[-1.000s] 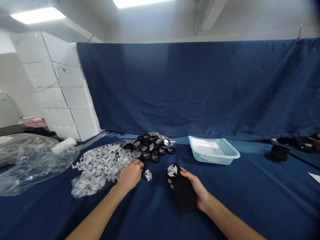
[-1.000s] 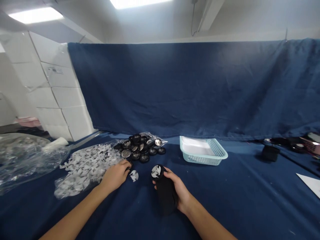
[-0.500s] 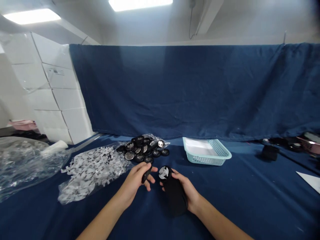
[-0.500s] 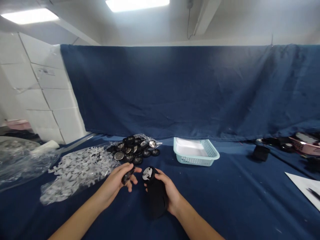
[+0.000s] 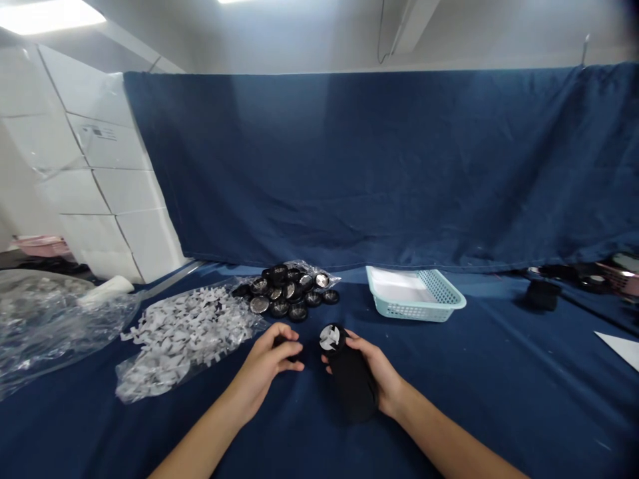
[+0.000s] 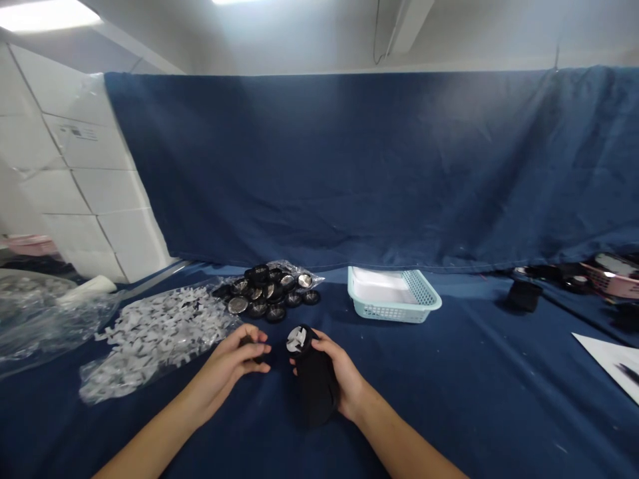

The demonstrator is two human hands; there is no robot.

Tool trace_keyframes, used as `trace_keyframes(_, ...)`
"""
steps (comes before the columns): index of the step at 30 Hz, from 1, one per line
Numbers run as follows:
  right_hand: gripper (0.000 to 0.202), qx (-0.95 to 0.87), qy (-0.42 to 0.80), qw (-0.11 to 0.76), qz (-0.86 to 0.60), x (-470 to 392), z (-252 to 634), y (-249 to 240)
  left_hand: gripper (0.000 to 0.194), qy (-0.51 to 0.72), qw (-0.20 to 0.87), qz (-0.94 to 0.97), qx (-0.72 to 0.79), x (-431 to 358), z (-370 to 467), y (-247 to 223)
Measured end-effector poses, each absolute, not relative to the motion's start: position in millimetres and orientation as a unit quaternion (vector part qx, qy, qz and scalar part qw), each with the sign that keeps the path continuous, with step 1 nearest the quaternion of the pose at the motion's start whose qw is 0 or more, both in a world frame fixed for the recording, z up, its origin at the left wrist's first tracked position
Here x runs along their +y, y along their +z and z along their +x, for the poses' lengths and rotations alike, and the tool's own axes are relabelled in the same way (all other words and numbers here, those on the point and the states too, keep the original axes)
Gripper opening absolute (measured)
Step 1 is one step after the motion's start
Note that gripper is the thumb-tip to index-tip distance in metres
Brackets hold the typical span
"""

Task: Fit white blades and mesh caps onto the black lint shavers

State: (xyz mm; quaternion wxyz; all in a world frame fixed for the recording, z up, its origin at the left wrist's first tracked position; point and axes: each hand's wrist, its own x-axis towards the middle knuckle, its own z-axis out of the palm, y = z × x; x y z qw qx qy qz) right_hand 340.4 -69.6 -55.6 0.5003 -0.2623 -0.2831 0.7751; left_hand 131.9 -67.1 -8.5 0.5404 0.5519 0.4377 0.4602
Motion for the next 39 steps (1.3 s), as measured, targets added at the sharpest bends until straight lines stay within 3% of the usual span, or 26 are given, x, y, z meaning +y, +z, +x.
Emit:
trace_keyframes(2, 0.050, -0.285, 0.771, 0.501, -0.271, -70.8, 340.1, -54.4, 0.018, 0.432, 0.389, 0.679, 0.449, -72.3, 132.2, -7.9)
trace_keyframes(4, 0.049, -0.297, 0.768, 0.502, -0.266, -71.8, 340.1, -54.3, 0.035, 0.386, 0.254, 0.773, 0.435, -79.1, 133.8, -7.7)
trace_keyframes(7, 0.045, -0.313, 0.767, 0.504, -0.244, -72.5, 340.5, -55.7, 0.053, 0.342, 0.173, 0.826, 0.413, -88.1, 139.2, -10.8)
trace_keyframes(19, 0.037, -0.295, 0.779, 0.502, -0.232, -72.4, 341.6, -57.2, 0.068, 0.299, 0.124, 0.837, 0.442, -89.4, 148.4, -25.7)
trace_keyframes(26, 0.041, -0.286, 0.782, 0.498, -0.244, -70.7, 342.2, -56.8, 0.072, 0.298, 0.150, 0.831, 0.445, -90.8, 152.6, -30.7)
trace_keyframes(29, 0.042, -0.284, 0.784, 0.495, -0.245, -71.0, 342.2, -56.1, 0.071, 0.278, 0.137, 0.843, 0.439, -90.2, 153.4, -31.9)
trace_keyframes(35, 0.043, -0.284, 0.782, 0.499, -0.243, -72.0, 342.1, -59.0, 0.057, 0.365, 0.084, 0.807, 0.456, -87.5, 150.1, -37.1)
trace_keyframes(39, 0.040, -0.274, 0.786, 0.499, -0.240, -71.4, 342.7, -59.1, 0.051, 0.334, 0.024, 0.836, 0.434, -86.0, 148.8, -39.7)
